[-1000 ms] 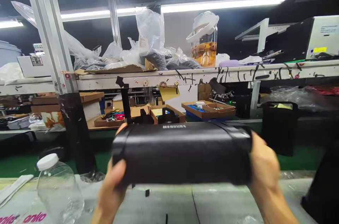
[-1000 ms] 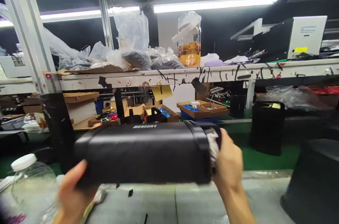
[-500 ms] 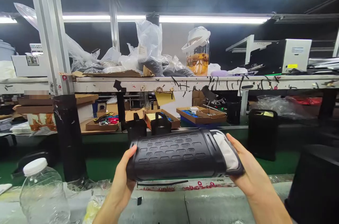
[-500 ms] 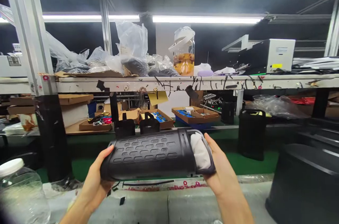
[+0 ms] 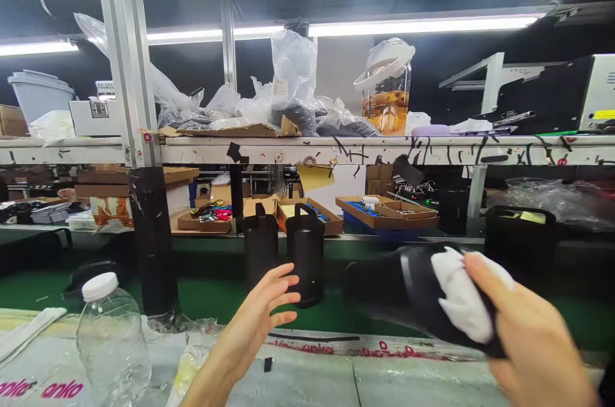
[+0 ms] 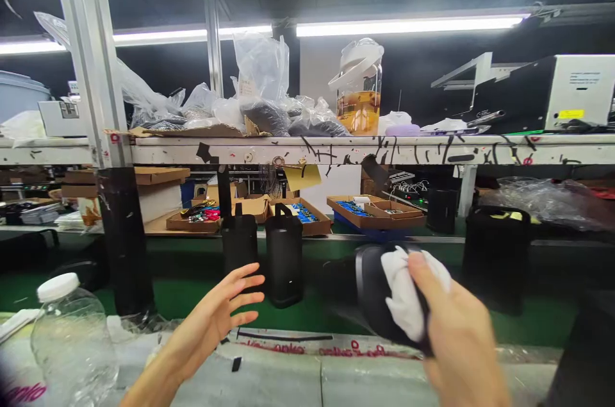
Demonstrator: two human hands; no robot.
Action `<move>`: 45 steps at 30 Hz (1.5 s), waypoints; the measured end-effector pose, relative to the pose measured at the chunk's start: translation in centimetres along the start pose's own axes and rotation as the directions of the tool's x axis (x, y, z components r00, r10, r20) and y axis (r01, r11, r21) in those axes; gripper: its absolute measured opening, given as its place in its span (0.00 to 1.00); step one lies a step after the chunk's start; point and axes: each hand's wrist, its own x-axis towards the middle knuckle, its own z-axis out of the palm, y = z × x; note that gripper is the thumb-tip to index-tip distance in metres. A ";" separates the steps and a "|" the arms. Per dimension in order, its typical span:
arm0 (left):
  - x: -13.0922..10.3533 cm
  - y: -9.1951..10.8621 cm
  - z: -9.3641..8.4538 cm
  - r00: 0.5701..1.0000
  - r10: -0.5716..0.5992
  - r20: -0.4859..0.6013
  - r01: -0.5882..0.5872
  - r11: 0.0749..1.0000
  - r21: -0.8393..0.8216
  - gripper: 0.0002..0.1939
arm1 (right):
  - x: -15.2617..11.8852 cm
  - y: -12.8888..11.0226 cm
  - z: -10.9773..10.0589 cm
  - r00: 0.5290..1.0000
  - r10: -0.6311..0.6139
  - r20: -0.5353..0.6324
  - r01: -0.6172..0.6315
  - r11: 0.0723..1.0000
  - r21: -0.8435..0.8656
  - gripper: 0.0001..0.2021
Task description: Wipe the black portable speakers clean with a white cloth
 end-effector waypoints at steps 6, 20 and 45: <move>-0.5 -0.7 1.0 0.998 0.021 0.064 -0.034 0.977 0.209 0.19 | 2.6 11.1 3.3 0.918 -0.081 0.389 0.237 0.897 -0.373 0.21; 0.1 -0.5 0.0 0.994 0.009 0.105 -0.050 0.918 0.392 0.15 | 4.0 18.4 1.4 0.778 0.163 0.607 0.280 0.775 -0.567 0.16; 1.3 -1.5 0.0 0.996 0.082 -0.027 -0.068 0.938 0.341 0.25 | -4.4 8.2 9.1 0.394 0.530 0.751 -0.803 0.597 0.000 0.16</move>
